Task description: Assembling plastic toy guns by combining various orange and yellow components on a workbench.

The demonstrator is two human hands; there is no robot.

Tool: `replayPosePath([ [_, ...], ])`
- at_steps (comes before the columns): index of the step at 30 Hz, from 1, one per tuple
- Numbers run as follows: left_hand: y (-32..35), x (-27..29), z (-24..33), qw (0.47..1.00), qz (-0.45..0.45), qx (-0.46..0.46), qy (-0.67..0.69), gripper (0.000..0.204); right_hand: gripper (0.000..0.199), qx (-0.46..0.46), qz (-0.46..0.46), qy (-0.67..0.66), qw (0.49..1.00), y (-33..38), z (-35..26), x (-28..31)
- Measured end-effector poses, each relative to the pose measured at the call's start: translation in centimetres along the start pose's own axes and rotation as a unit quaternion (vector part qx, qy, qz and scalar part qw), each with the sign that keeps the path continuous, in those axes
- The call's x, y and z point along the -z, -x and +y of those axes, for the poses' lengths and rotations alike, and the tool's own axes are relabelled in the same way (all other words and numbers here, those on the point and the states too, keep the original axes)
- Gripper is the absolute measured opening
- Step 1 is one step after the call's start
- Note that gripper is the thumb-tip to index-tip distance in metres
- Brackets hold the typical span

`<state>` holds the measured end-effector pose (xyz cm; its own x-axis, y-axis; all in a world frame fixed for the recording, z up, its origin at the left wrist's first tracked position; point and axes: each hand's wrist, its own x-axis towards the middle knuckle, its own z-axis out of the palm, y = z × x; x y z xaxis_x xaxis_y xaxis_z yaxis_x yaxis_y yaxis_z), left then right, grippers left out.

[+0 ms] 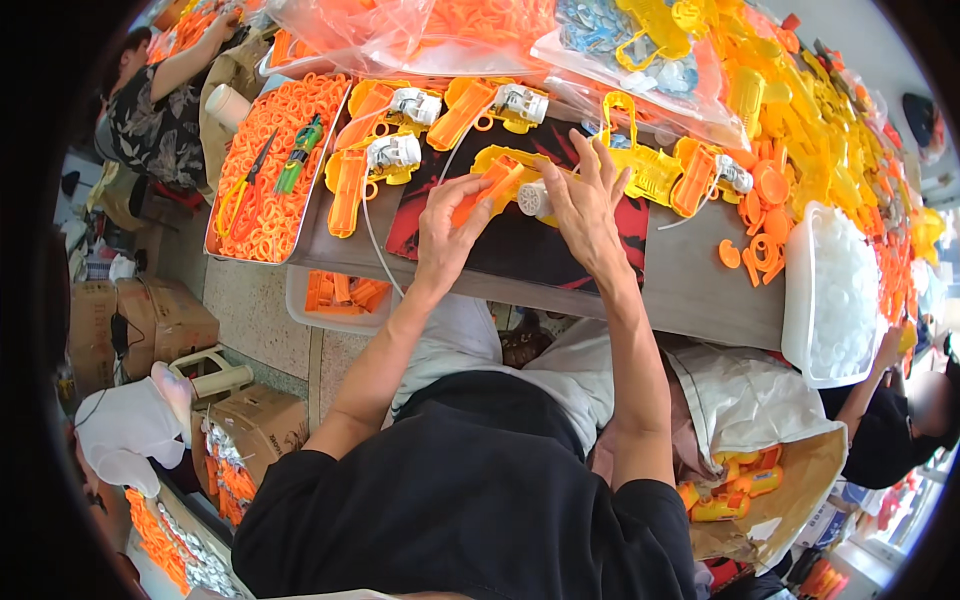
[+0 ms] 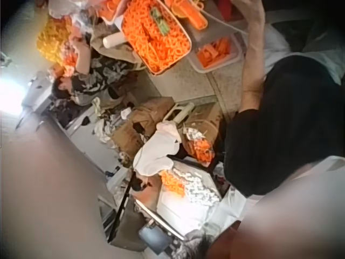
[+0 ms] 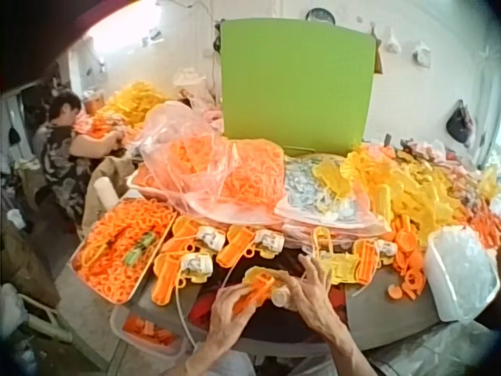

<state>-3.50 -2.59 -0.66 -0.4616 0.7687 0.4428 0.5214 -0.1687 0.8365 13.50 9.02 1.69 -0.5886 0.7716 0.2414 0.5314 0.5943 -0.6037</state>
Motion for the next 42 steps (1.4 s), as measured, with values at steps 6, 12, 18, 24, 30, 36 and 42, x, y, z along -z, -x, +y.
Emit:
replayPosePath([
  [6,0.0,-0.7,0.2,1.000,0.015,0.016,-0.006,0.026,0.059,-0.015,-0.013,-0.011,1.000,0.0,-0.9,0.5],
  [12,-0.1,-1.7,0.1,0.991,0.044,-0.071,-0.102,0.031,0.061,-0.025,-0.034,0.010,0.999,-0.3,-0.3,0.4],
  [18,-0.2,-1.5,0.2,0.990,0.030,-0.079,-0.110,0.029,0.061,-0.012,-0.018,-0.003,1.000,-0.3,0.1,0.0],
  [24,0.0,-1.7,-0.1,0.988,0.036,-0.085,-0.126,0.028,0.062,-0.009,-0.020,0.001,1.000,-0.3,-0.3,-0.1],
  [30,-0.5,-1.3,1.0,0.971,-0.012,-0.082,-0.224,0.032,0.048,0.033,0.041,0.087,0.995,-0.1,-0.3,1.2],
  [36,-4.8,-0.1,1.9,0.960,-0.056,-0.229,-0.147,0.022,0.039,0.158,-0.013,0.059,0.986,1.7,-4.6,3.2],
  [42,-4.7,-1.4,-0.4,0.963,-0.127,-0.204,-0.118,0.022,0.038,0.198,-0.007,0.014,0.980,1.6,-2.8,4.4],
])
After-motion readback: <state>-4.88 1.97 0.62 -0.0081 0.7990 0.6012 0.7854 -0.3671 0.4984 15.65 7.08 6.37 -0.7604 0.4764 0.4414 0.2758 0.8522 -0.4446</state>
